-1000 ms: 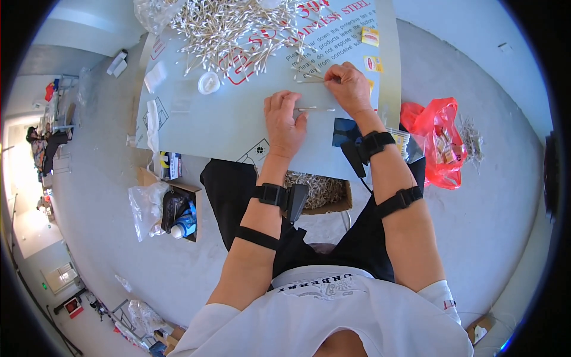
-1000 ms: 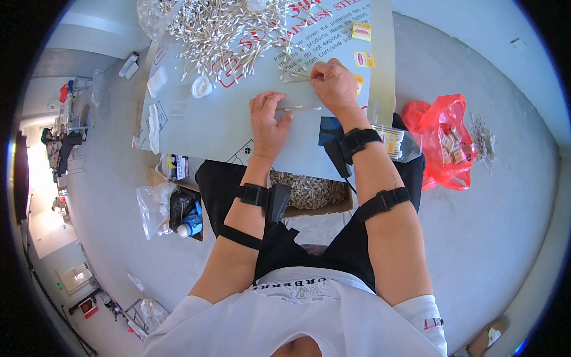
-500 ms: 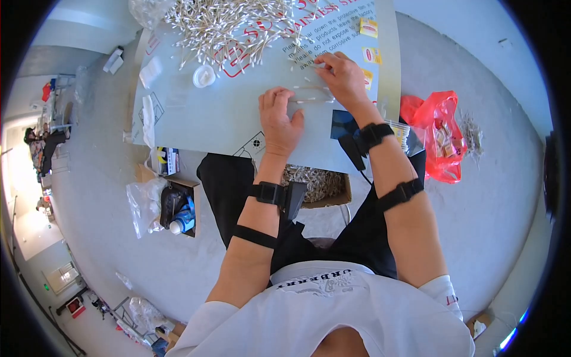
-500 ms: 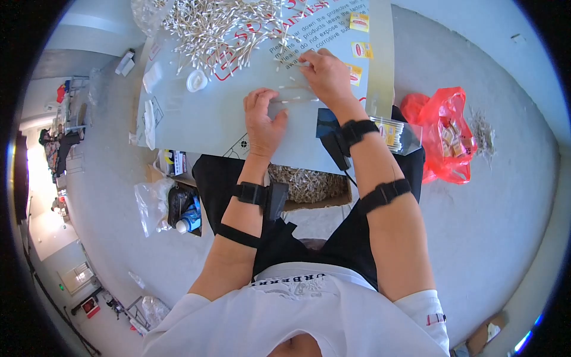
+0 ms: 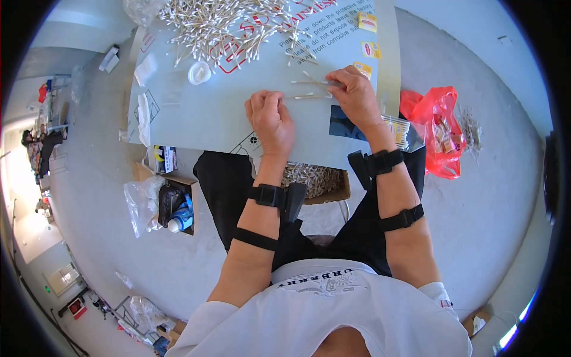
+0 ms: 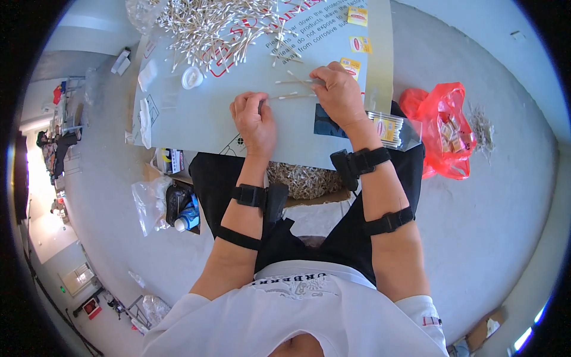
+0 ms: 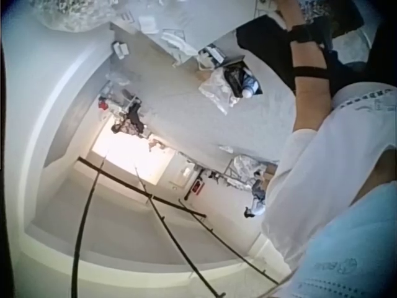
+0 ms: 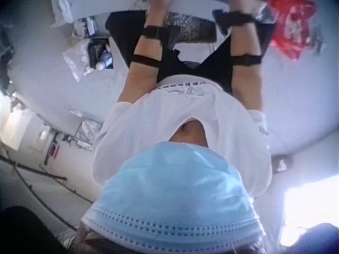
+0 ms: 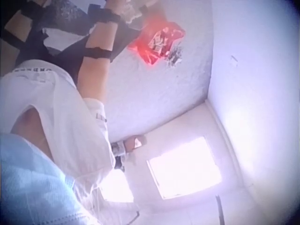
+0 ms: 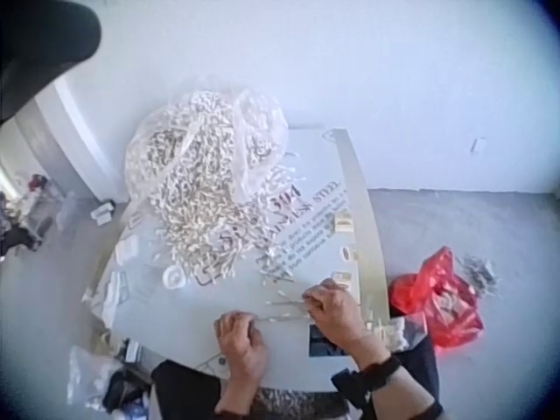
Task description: Packing groups of cotton swabs into small plastic sleeves.
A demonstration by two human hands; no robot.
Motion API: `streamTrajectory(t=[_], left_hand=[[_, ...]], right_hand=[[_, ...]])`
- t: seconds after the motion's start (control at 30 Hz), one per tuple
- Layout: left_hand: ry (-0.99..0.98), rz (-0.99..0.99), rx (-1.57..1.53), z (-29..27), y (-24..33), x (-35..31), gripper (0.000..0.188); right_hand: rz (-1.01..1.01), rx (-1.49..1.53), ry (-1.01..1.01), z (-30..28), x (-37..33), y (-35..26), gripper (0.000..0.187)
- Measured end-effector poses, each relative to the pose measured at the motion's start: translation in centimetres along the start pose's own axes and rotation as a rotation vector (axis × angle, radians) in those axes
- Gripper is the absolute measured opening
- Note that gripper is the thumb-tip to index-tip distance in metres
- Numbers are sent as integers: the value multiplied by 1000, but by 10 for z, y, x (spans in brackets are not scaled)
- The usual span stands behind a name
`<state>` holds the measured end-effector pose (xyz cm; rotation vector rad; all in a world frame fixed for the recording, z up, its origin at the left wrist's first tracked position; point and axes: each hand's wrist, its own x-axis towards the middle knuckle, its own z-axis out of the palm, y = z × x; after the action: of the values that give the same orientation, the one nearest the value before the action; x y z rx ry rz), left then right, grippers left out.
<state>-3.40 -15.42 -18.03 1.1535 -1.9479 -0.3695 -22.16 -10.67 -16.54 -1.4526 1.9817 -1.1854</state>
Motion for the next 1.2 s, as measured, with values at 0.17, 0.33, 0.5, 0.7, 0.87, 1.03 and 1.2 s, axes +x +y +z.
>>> streamTrajectory(t=[0.17, 0.33, 0.5, 0.7, 0.87, 1.03, 1.2], left_hand=[[2, -19, 60, 3, 4, 4, 13], [-28, 13, 52, 5, 3, 8, 14], [-142, 94, -7, 4, -1, 9, 24], [-240, 143, 240, 4, 17, 10, 51], [-327, 175, 194, 5, 21, 9, 47], [-86, 48, -170, 2, -9, 6, 40], [26, -237, -695, 2, -18, 5, 29]], right_hand=[[30, -61, 8, 3, 1, -11, 15], [13, -156, -29, 4, 3, -12, 10], [8, -151, -85, 6, 2, -13, 8], [-25, -20, 109, 19, 23, -16, 14], [-53, -341, 128, 33, 44, -8, 12], [14, -260, 142, 19, 28, -4, 11], [146, 236, -245, -35, -40, -26, 10]])
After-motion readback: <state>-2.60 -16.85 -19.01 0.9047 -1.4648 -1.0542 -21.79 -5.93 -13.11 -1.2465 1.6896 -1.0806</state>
